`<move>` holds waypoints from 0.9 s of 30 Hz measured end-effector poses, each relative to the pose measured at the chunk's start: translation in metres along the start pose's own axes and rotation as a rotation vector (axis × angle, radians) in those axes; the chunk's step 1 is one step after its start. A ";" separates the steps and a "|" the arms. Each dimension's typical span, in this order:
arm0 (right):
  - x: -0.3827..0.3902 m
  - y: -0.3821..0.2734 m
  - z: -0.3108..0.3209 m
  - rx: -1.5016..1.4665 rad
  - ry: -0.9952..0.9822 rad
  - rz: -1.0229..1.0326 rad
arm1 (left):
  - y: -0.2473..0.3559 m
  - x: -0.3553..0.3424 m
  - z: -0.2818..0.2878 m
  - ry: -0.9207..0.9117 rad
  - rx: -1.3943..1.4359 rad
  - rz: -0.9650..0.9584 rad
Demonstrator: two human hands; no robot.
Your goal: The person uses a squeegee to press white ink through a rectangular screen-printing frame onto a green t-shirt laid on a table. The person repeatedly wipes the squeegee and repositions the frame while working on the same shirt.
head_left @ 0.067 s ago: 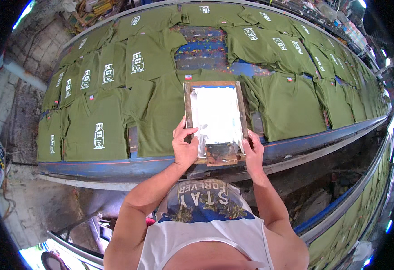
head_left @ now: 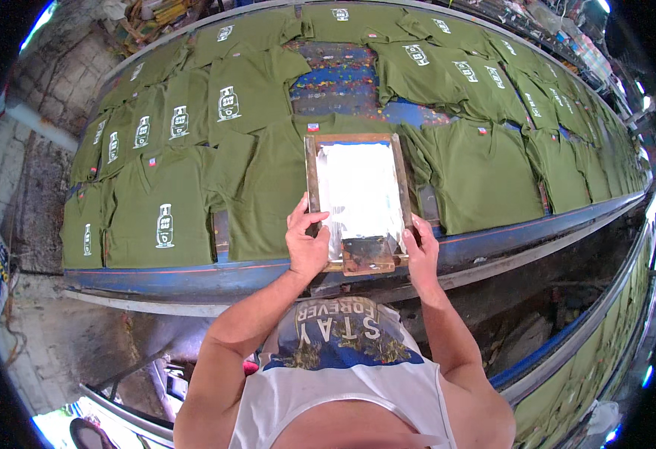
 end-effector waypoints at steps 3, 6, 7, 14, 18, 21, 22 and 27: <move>-0.005 0.004 0.001 0.037 -0.018 0.008 | -0.003 -0.001 -0.002 -0.002 0.010 0.022; -0.008 0.008 0.001 0.054 -0.034 0.007 | -0.006 -0.001 -0.004 0.008 0.022 0.022; -0.008 0.009 0.002 0.054 -0.035 0.008 | -0.007 -0.001 -0.004 0.010 0.018 0.017; -0.007 0.008 0.003 0.028 -0.035 0.014 | -0.012 0.002 -0.010 0.006 0.050 0.031; -0.008 0.010 0.005 0.007 -0.057 0.010 | -0.014 0.003 -0.009 0.004 -0.004 0.025; -0.009 0.013 0.006 0.021 -0.067 -0.002 | -0.015 0.004 -0.010 0.015 -0.010 0.014; -0.009 0.014 0.006 0.023 -0.064 -0.003 | -0.015 0.004 -0.010 0.017 0.003 0.024; -0.009 0.016 0.007 0.020 -0.066 -0.013 | -0.013 0.004 -0.009 -0.033 0.057 0.079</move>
Point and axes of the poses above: each hand's wrist, its own x-axis away from the middle knuckle, its own z-axis out of the back of the hand, y = z × x, the point moved 1 cm from there along -x, towards the middle knuckle, and after that the axes turned 14 degrees about -x, right-handed, at the moved point
